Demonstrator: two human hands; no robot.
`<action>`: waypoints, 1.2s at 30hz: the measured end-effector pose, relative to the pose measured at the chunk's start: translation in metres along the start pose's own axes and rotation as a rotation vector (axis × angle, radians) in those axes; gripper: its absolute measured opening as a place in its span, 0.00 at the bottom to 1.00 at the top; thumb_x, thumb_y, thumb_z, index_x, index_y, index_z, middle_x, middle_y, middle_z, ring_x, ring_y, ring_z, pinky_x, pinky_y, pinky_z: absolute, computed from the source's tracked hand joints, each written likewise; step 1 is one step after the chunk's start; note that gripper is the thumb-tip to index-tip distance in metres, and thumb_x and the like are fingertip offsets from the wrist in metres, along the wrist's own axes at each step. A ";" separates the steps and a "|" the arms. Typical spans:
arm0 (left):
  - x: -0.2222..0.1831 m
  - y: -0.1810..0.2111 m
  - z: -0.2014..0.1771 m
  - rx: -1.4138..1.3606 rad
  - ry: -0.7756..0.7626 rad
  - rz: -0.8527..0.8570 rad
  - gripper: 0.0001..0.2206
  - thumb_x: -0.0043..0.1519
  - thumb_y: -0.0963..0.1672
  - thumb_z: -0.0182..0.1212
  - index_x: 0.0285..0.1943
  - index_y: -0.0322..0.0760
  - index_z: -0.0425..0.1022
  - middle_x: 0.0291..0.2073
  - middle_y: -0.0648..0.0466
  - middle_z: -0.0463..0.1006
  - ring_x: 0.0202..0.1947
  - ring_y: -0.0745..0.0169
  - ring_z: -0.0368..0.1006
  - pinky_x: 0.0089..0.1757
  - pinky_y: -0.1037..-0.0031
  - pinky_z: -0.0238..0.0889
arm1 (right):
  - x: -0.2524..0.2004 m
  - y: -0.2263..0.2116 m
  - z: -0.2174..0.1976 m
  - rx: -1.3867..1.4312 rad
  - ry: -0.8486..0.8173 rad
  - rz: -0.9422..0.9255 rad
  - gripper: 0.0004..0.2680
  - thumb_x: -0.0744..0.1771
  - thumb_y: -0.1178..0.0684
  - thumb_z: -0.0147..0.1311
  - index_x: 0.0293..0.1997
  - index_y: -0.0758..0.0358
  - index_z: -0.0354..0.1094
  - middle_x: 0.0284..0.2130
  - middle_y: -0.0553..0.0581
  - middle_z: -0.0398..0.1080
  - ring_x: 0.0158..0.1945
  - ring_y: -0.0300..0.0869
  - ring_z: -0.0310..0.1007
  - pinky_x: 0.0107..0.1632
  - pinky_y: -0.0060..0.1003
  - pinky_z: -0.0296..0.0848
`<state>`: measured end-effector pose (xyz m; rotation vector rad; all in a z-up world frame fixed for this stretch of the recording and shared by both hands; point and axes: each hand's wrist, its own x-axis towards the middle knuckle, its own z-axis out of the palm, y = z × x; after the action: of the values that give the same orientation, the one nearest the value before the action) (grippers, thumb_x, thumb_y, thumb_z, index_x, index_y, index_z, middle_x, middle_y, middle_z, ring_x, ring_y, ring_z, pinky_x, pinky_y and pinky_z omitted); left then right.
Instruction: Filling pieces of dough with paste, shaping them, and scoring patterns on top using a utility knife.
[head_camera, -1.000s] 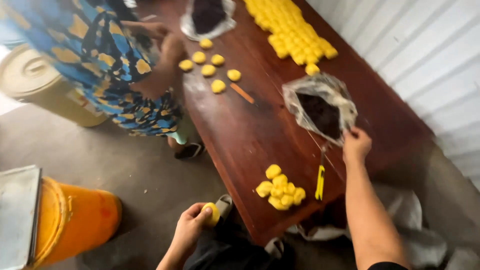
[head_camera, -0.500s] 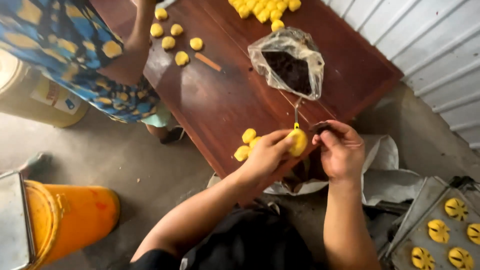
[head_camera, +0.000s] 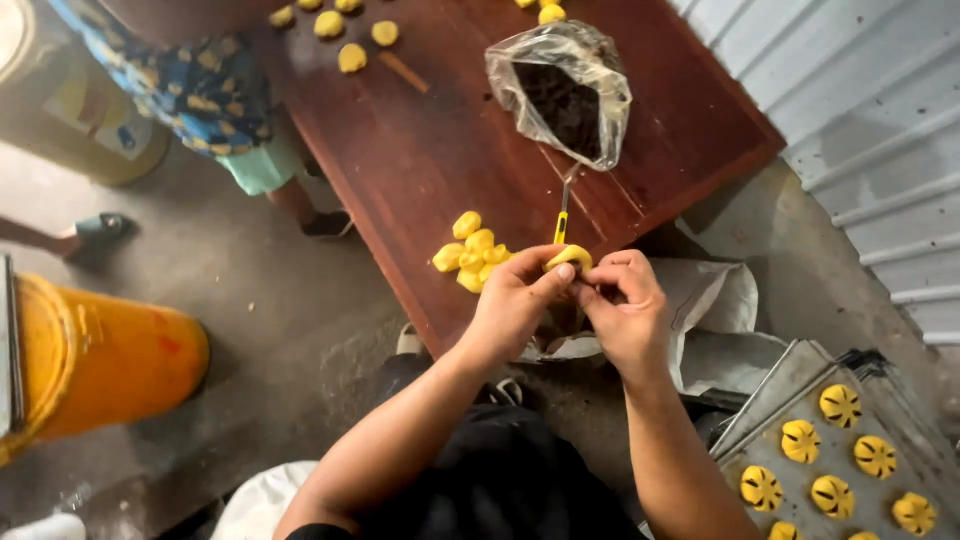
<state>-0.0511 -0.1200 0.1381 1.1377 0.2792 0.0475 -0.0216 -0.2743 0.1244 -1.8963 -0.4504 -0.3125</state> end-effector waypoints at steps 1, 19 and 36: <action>0.000 0.000 -0.005 -0.013 0.001 0.010 0.17 0.61 0.42 0.70 0.59 0.29 0.79 0.39 0.43 0.81 0.38 0.61 0.77 0.37 0.70 0.77 | -0.003 0.005 0.002 0.100 0.007 0.040 0.09 0.61 0.62 0.72 0.34 0.65 0.71 0.34 0.56 0.71 0.33 0.38 0.69 0.36 0.31 0.71; -0.032 0.017 -0.115 0.170 -0.043 -0.007 0.19 0.63 0.40 0.62 0.64 0.35 0.76 0.43 0.38 0.80 0.45 0.50 0.77 0.46 0.60 0.75 | -0.031 0.019 0.118 -0.080 -0.139 0.263 0.12 0.57 0.56 0.75 0.38 0.57 0.76 0.31 0.55 0.77 0.39 0.46 0.77 0.43 0.39 0.76; -0.065 -0.015 -0.121 0.384 0.265 0.317 0.28 0.52 0.41 0.70 0.66 0.51 0.77 0.49 0.52 0.83 0.49 0.60 0.77 0.50 0.63 0.72 | 0.021 0.036 0.114 0.639 -0.788 -0.026 0.30 0.56 0.71 0.70 0.64 0.75 0.64 0.51 0.64 0.65 0.50 0.48 0.74 0.46 0.42 0.81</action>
<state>-0.1444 -0.0306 0.0901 1.5528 0.3498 0.4425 0.0135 -0.1758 0.0623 -1.3145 -0.9634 0.5406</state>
